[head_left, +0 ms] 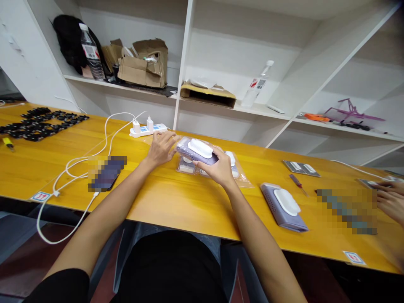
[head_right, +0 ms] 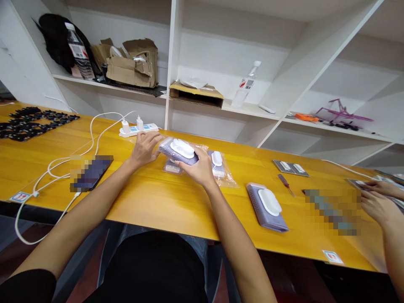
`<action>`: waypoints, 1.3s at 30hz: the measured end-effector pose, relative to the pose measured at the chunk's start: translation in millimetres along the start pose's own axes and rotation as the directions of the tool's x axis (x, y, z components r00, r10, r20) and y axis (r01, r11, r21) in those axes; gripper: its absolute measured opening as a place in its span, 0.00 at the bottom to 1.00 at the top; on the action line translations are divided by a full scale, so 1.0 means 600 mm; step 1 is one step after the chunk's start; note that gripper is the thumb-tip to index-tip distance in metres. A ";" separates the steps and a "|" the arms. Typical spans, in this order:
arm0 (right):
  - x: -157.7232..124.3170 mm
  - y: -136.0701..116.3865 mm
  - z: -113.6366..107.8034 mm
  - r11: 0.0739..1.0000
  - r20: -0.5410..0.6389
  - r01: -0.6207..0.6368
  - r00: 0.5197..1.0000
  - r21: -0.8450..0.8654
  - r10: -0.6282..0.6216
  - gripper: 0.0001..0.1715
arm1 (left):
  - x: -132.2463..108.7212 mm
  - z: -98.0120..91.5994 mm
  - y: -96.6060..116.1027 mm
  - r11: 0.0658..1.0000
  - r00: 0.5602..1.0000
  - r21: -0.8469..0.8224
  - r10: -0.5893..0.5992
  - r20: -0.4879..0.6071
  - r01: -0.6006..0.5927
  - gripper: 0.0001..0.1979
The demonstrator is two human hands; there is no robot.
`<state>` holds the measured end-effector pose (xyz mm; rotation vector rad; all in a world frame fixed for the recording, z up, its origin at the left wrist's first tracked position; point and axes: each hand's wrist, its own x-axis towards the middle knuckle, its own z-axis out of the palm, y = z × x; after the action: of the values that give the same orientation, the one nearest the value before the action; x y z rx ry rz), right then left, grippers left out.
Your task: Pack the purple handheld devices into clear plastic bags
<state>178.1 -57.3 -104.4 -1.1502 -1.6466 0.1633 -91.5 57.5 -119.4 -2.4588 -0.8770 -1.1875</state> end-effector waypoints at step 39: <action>-0.021 -0.018 0.021 0.967 -0.088 0.245 0.967 0.065 -0.239 0.45 | 0.000 0.021 0.080 0.988 0.998 -0.153 -0.010 -0.060 0.001 0.33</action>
<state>160.9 -66.9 -111.2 -0.8788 -1.6805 0.0228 -53.9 26.0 -126.6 -2.5250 -0.8041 -1.3716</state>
